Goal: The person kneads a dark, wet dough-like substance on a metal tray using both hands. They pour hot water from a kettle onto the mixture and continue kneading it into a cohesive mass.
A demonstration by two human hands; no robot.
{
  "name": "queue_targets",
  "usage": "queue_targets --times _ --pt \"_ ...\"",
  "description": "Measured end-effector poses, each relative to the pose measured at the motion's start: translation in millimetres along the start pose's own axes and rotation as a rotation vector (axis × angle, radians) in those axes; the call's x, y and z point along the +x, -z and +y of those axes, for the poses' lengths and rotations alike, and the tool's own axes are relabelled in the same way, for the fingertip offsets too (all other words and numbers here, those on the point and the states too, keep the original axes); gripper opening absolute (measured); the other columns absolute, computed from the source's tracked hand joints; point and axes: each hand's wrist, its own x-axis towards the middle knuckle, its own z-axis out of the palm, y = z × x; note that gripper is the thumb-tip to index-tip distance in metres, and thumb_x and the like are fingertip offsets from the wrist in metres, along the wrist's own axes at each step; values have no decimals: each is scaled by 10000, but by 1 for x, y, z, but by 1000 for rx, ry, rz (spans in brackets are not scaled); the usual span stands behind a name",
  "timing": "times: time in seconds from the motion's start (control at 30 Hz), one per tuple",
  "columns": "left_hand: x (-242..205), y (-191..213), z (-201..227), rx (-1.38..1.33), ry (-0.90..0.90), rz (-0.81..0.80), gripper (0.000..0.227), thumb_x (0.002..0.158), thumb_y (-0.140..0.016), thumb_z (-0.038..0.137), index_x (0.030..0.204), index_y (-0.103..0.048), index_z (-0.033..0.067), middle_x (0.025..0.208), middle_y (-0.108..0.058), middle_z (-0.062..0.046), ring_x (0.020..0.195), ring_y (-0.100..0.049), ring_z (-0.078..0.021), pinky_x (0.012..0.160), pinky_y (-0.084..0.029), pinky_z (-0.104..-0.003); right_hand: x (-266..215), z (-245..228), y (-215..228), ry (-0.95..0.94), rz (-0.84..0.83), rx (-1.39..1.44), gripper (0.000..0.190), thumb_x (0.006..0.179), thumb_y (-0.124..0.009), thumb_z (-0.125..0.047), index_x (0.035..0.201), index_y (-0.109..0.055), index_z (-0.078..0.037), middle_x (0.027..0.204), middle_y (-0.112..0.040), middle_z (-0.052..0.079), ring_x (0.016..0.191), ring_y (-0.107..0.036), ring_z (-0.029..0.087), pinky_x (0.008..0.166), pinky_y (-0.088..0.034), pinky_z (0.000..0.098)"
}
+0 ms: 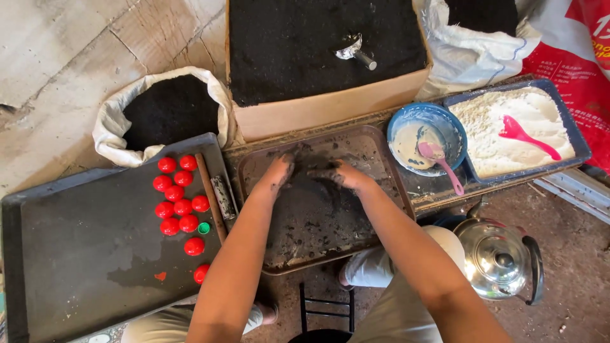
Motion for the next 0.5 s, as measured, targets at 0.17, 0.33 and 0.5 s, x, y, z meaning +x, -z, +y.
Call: queue_targets --times 0.17,0.33,0.5 --pt "-55 14 64 53 245 -44 407 983 -600 468 1232 -653 150 1072 -712 -82 980 -724 -261 711 -567 -368 -35 -66 -13 -233 142 257 633 1001 -538 -264 1482 -436 134 1509 -437 361 1435 -374 490 1232 -273 461" --pt "-84 20 64 148 248 77 489 978 -561 544 1190 -706 128 1006 -738 -105 958 -735 -314 678 -602 -434 -43 -62 -23 -352 167 -128 707 955 -505 -653 1378 -663 -110 1386 -661 141 1318 -585 375 1118 -478 488" --pt "-104 -3 80 -77 16 174 760 1051 -534 467 1550 -334 -69 1561 -428 -235 1477 -388 -329 1259 -287 -422 -42 -46 -50 54 458 -208 682 984 -598 -536 1538 -457 -164 1470 -533 215 1396 -459 451 1129 -397 639"
